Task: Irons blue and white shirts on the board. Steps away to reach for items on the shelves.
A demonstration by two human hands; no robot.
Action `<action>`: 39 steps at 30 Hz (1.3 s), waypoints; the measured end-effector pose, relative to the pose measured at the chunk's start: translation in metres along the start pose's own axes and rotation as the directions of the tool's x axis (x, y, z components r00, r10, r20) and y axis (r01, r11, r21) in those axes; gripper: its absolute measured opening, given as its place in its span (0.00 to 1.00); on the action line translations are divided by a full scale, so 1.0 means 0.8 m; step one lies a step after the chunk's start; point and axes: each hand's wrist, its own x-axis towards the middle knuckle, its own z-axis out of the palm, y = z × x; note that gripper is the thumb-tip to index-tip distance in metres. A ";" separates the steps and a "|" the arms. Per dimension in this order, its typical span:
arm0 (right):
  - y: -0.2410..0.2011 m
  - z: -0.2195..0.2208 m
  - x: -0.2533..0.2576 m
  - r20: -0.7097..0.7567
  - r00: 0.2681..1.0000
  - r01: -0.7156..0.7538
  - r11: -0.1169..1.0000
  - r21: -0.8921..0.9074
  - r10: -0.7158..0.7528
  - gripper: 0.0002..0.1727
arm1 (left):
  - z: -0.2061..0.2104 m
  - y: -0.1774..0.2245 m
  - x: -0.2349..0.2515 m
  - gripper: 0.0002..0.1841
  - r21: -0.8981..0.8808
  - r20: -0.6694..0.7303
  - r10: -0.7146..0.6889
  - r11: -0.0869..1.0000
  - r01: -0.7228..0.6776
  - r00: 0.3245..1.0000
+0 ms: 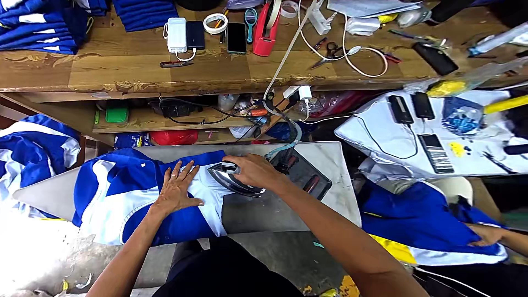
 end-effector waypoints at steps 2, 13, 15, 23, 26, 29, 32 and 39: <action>-0.001 -0.002 -0.016 0.003 1.000 -0.023 0.999 0.024 0.022 0.27 | -0.015 0.002 0.007 0.49 -0.012 -0.134 0.014 1.000 -0.015 0.991; -0.014 0.028 -0.085 0.105 0.990 -0.094 0.996 -0.012 0.094 0.30 | 0.013 0.027 0.113 0.30 0.082 -0.006 0.192 0.978 -0.191 0.981; -0.012 0.039 -0.086 0.082 0.990 -0.111 0.994 0.009 0.110 0.31 | 0.009 0.018 0.120 0.32 0.107 0.021 0.179 0.978 -0.180 0.984; -0.032 0.041 -0.067 0.017 0.997 -0.081 0.997 -0.007 0.081 0.31 | 0.005 0.013 0.120 0.33 0.124 0.054 0.190 0.973 -0.196 0.980; -0.032 0.037 -0.063 0.063 0.998 0.030 0.998 -0.058 -0.027 0.31 | 0.006 0.009 0.121 0.32 0.112 0.054 0.192 0.974 -0.197 0.980; -0.033 0.030 -0.056 0.047 0.999 -0.025 0.999 -0.034 0.026 0.31 | 0.004 0.008 0.122 0.32 0.066 0.069 0.190 0.979 -0.194 0.979; -0.034 0.021 -0.044 0.041 0.993 -0.115 0.993 -0.007 0.115 0.32 | 0.002 0.008 0.123 0.32 0.031 0.088 0.176 0.983 -0.179 0.980; -0.016 0.028 -0.060 0.154 0.984 0.101 0.993 -0.057 -0.091 0.32 | 0.003 0.006 0.124 0.32 0.004 0.078 0.167 0.986 -0.168 0.983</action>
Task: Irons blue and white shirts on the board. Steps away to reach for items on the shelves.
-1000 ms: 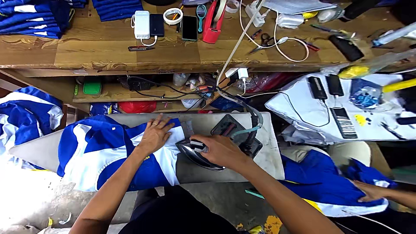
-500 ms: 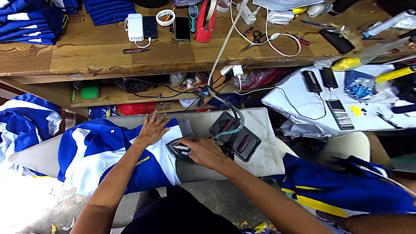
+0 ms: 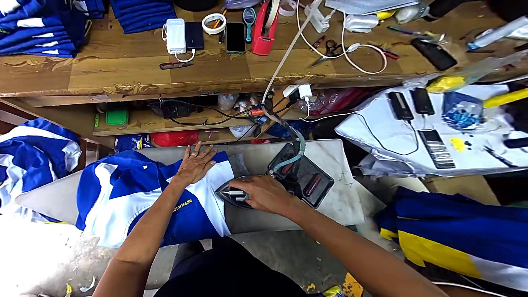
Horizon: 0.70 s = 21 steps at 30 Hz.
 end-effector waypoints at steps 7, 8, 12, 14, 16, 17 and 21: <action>0.008 0.007 -0.038 0.040 0.998 -0.055 0.997 0.054 0.053 0.32 | 0.000 0.002 0.000 0.32 0.029 0.008 -0.001 1.000 0.001 1.000; 0.007 0.002 -0.042 0.029 0.995 -0.093 0.992 0.082 0.091 0.32 | 0.000 0.002 0.000 0.33 0.029 0.005 -0.001 1.000 0.001 1.000; -0.005 -0.024 -0.045 -0.067 0.964 -0.240 0.950 0.202 0.258 0.31 | -0.003 0.006 -0.005 0.32 -0.009 -0.032 -0.016 1.000 0.015 0.999; -0.010 -0.035 -0.030 -0.084 0.949 -0.281 0.938 0.202 0.303 0.32 | -0.005 0.007 -0.006 0.32 -0.020 -0.040 -0.029 0.999 0.029 0.999; -0.013 -0.036 -0.012 -0.103 0.945 -0.290 0.941 0.177 0.310 0.31 | -0.006 0.007 -0.005 0.32 -0.021 -0.051 -0.045 0.999 0.044 0.998; -0.013 -0.033 -0.002 -0.112 0.946 -0.285 0.944 0.166 0.305 0.30 | -0.006 0.005 -0.005 0.32 -0.024 -0.062 -0.053 0.998 0.052 0.997; -0.001 -0.012 0.013 -0.053 0.973 -0.216 0.970 0.113 0.223 0.31 | -0.009 -0.002 -0.014 0.32 -0.069 -0.160 -0.094 0.994 0.084 0.983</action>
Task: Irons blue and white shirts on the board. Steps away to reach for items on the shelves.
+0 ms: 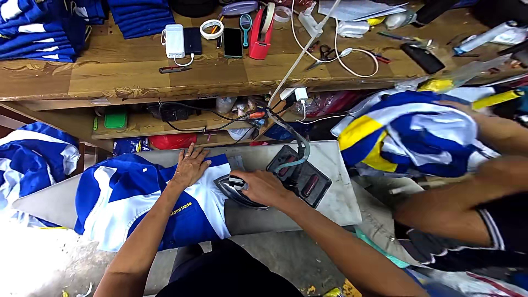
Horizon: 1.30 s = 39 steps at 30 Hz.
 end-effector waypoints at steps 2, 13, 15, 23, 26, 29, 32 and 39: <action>0.009 0.000 -0.010 0.045 0.997 0.069 0.996 -0.053 -0.067 0.31 | -0.007 -0.010 -0.008 0.31 -0.017 -0.065 -0.021 1.000 0.019 0.998; 0.151 -0.046 -0.051 -0.192 0.934 -0.276 0.950 0.145 0.301 0.27 | -0.068 -0.091 -0.080 0.33 -0.003 -0.078 -0.125 0.992 0.125 0.989; 0.184 -0.045 -0.053 -0.275 0.901 -0.300 0.940 0.159 0.334 0.27 | -0.071 -0.102 -0.088 0.33 0.007 -0.067 -0.128 0.992 0.128 0.990; 0.238 -0.028 -0.055 -0.354 0.844 -0.355 0.915 0.193 0.402 0.26 | -0.056 -0.058 -0.067 0.25 0.050 -0.104 -0.093 0.994 0.099 0.990; 0.233 -0.020 -0.056 -0.351 0.833 -0.373 0.902 0.215 0.428 0.26 | -0.051 -0.048 -0.060 0.25 0.061 -0.043 -0.132 0.989 0.134 0.990; 0.232 -0.019 -0.056 -0.342 0.822 -0.395 0.888 0.233 0.456 0.34 | -0.057 -0.052 -0.061 0.26 0.090 -0.007 -0.154 0.984 0.154 0.988; 0.238 -0.012 -0.060 -0.497 0.772 -0.317 0.917 0.240 0.397 0.45 | -0.068 -0.061 -0.070 0.29 0.123 0.013 -0.179 0.977 0.176 0.984; 0.083 0.008 0.046 -0.534 0.842 0.139 0.987 0.079 -0.075 0.28 | -0.091 -0.084 -0.083 0.35 0.217 0.122 -0.250 0.951 0.220 0.961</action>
